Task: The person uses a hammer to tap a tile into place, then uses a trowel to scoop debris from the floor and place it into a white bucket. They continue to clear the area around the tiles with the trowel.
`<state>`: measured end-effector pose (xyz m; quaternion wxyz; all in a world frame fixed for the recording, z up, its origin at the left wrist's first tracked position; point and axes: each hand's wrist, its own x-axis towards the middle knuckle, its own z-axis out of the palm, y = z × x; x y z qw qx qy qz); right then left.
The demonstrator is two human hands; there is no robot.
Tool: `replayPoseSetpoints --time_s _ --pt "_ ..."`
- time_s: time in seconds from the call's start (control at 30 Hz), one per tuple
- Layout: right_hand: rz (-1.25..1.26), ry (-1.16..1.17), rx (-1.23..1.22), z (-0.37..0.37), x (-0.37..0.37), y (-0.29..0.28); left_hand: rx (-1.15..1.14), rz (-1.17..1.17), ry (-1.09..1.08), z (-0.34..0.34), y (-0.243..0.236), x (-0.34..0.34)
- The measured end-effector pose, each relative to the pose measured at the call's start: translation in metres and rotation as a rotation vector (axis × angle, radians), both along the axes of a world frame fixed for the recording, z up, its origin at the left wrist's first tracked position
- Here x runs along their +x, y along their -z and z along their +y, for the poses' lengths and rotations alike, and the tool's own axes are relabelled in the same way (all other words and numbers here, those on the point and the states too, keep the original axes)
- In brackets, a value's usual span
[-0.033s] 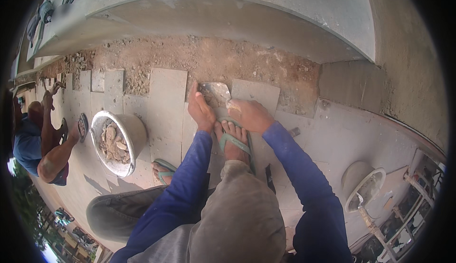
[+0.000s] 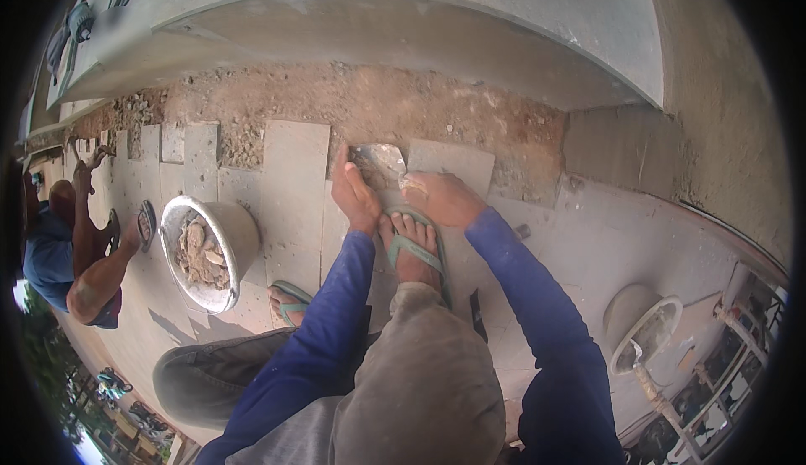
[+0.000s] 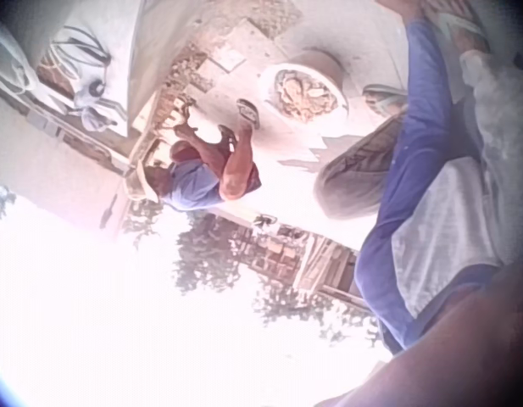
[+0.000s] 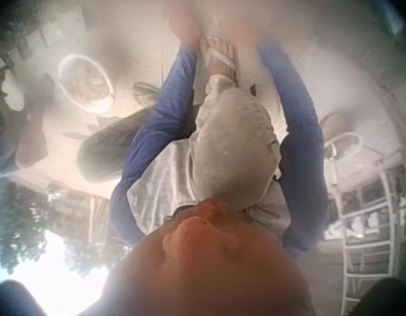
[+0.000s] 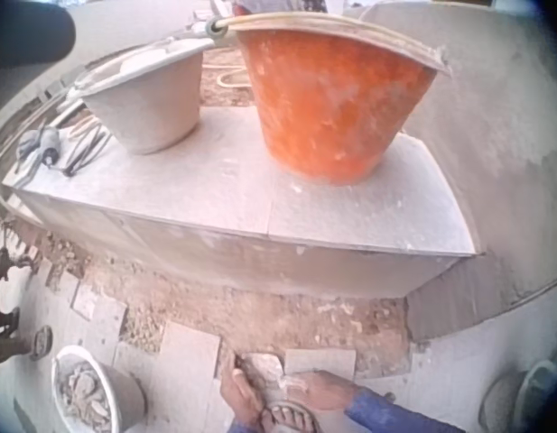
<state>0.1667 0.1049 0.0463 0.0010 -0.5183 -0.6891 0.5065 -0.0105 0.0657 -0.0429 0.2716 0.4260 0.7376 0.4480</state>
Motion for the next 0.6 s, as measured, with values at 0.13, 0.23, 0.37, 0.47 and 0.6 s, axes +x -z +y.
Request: replayPoseSetpoints --time_s 0.13,0.23,0.37,0.47,0.6 --pt "-0.073 -0.047 -0.309 0.027 0.005 -0.01 -0.006 0.022 0.001 -0.002 0.0 0.0" --pt "-0.043 -0.134 -0.477 0.048 0.009 -0.011 -0.022 0.061 0.055 0.001 0.003 0.001" --pt "-0.036 -0.086 -0.667 0.06 0.01 -0.003 -0.077 0.209 0.135 0.01 0.01 0.005" --pt "0.035 -0.04 -0.741 0.061 0.017 0.001 -0.133 0.313 0.174 0.015 0.015 0.009" --pt "0.063 0.105 -0.713 0.048 -0.002 -0.029 -0.03 0.289 0.18 0.032 0.011 0.0"
